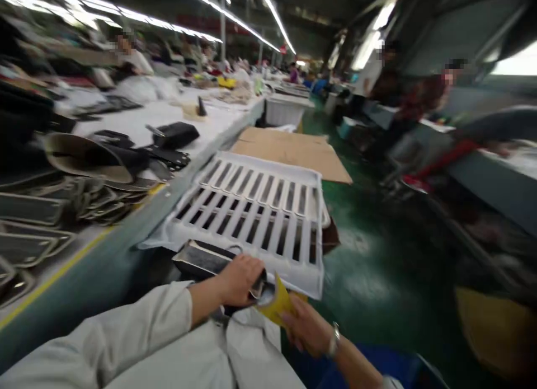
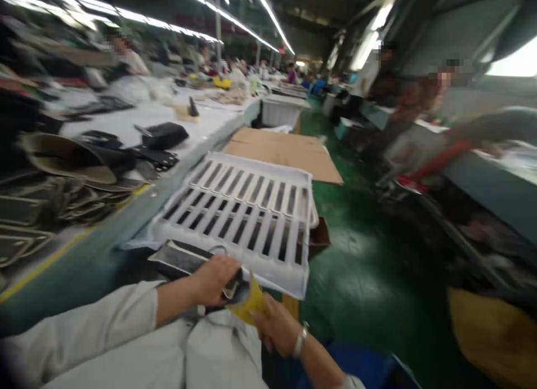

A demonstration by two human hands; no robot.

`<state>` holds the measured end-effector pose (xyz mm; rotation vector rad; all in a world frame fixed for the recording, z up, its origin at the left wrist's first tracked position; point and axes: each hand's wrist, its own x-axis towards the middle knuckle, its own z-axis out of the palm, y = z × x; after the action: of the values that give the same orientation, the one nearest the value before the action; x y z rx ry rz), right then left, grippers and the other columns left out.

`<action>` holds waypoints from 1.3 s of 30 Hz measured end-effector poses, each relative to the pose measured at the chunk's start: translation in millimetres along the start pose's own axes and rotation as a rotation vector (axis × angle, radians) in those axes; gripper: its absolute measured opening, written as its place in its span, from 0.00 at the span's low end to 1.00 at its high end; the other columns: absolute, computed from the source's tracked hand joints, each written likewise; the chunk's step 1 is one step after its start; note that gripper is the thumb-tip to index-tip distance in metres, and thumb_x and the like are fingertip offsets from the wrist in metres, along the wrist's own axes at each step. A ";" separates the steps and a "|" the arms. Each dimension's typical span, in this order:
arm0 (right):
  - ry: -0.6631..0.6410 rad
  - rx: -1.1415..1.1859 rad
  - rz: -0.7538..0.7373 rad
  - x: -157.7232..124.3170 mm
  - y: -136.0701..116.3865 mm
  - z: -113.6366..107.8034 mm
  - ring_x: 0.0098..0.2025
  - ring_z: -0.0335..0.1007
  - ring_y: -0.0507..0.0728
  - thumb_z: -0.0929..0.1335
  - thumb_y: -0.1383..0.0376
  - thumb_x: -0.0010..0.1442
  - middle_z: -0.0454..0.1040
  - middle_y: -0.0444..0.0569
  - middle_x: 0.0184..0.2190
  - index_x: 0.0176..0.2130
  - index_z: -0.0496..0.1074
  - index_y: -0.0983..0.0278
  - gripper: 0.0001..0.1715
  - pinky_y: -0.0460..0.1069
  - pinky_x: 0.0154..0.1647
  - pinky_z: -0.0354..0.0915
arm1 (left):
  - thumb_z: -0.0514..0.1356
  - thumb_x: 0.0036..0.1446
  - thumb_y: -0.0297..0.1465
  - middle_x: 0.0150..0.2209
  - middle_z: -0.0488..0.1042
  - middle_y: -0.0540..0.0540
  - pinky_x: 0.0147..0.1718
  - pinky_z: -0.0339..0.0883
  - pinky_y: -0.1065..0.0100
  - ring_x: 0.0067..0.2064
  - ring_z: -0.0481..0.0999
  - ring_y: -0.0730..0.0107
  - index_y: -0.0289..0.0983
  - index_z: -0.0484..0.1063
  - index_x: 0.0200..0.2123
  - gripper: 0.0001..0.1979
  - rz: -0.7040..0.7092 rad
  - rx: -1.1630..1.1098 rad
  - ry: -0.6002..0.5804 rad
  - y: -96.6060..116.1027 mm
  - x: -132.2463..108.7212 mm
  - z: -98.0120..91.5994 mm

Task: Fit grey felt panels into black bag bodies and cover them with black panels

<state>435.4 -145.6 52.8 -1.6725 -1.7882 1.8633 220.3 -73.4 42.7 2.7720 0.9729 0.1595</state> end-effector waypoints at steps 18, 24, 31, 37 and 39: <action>-0.043 0.032 -0.049 8.9 7.3 0.2 0.14 0.61 0.47 0.61 0.57 0.62 0.69 0.40 0.21 0.38 0.54 0.61 0.12 0.41 0.11 0.57 | 0.60 0.47 0.33 0.51 0.68 0.33 0.53 0.56 0.53 0.50 0.66 0.51 0.27 0.51 0.62 0.39 0.068 -0.043 0.099 -1.7 -3.0 8.1; -0.056 0.006 0.030 9.5 -7.1 -1.9 0.13 0.61 0.48 0.61 0.60 0.61 0.68 0.38 0.19 0.38 0.54 0.62 0.09 0.41 0.11 0.58 | 0.59 0.48 0.29 0.51 0.66 0.36 0.51 0.57 0.53 0.49 0.65 0.51 0.32 0.37 0.66 0.46 0.111 -0.038 0.069 -4.7 -2.4 9.3; -0.155 0.065 0.030 18.6 -8.0 -4.1 0.14 0.63 0.49 0.60 0.59 0.62 0.68 0.39 0.19 0.39 0.56 0.63 0.09 0.42 0.13 0.61 | 0.58 0.47 0.26 0.53 0.65 0.34 0.52 0.56 0.52 0.52 0.64 0.50 0.33 0.37 0.66 0.47 0.141 -0.039 0.028 -9.8 -3.7 12.0; -0.148 0.105 0.060 21.9 -6.5 1.5 0.14 0.62 0.48 0.61 0.59 0.62 0.68 0.38 0.19 0.40 0.57 0.63 0.10 0.41 0.13 0.60 | 0.60 0.47 0.28 0.56 0.62 0.33 0.54 0.55 0.51 0.55 0.62 0.49 0.35 0.40 0.66 0.46 0.190 -0.074 -0.013 -20.0 -5.5 8.4; -0.127 0.125 0.064 20.9 -5.7 4.2 0.14 0.62 0.48 0.61 0.59 0.62 0.67 0.38 0.19 0.40 0.56 0.63 0.10 0.42 0.12 0.60 | 0.62 0.44 0.28 0.59 0.58 0.34 0.56 0.53 0.51 0.58 0.59 0.49 0.37 0.40 0.66 0.49 0.236 -0.123 -0.071 -25.8 -7.1 1.0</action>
<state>420.5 -132.6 42.9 -1.6208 -1.6398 2.1044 199.3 -58.3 35.7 2.7499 0.5955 0.1485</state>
